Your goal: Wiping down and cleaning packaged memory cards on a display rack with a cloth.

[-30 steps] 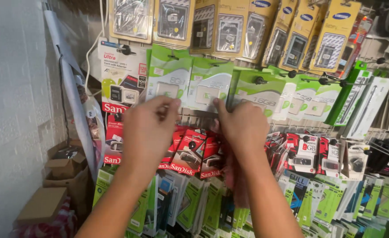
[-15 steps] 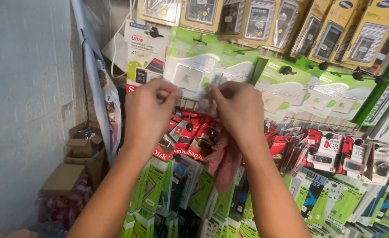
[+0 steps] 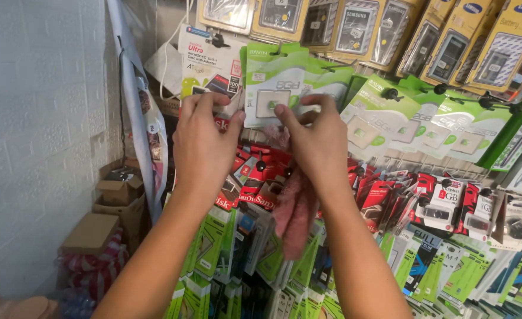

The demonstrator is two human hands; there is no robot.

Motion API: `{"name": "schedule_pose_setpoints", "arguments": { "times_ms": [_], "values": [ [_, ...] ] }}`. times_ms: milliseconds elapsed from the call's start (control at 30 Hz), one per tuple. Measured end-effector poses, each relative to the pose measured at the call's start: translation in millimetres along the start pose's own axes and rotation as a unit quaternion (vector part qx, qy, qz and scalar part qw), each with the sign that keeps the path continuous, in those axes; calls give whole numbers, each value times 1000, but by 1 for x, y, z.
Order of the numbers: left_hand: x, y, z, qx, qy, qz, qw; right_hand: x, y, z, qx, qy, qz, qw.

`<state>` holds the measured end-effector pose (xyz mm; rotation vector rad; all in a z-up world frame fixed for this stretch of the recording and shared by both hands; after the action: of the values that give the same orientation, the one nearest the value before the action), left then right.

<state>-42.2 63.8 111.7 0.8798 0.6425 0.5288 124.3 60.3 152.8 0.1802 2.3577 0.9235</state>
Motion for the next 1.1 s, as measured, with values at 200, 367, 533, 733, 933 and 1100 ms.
{"name": "schedule_pose_setpoints", "arguments": {
  "times_ms": [200, 367, 533, 733, 933, 1100],
  "values": [
    [-2, -1, 8, -22, -43, -33, 998, 4, 3, 6, 10, -49, 0, 999],
    [-2, 1, 5, -5, -102, -57, 993, 2, 2, 6, -10, -72, 10, 997],
    [-13, -3, 10, -5, -237, -90, 967, -11, -16, -7, -26, -63, 36, 997],
    [-28, -25, 18, 11, -395, -140, 908, -24, -53, -12, -73, 158, -13, 985],
    [-22, -50, 47, 105, -748, -297, 585, -23, -95, 9, -61, 227, -110, 966],
    [-3, -82, 51, 57, -824, -296, 480, -29, -136, 21, 106, 75, -49, 990]
  ]
}}
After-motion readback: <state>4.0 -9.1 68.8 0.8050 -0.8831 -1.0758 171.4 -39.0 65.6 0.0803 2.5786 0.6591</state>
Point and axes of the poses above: each hand's wrist, its own y-axis towards the middle knuckle, its own x-axis out of the palm, z = x × y, the point moved 1 cm from there along y, towards the middle knuckle, and after that the axes turned 15 degrees about -z, right-handed, at the moved point
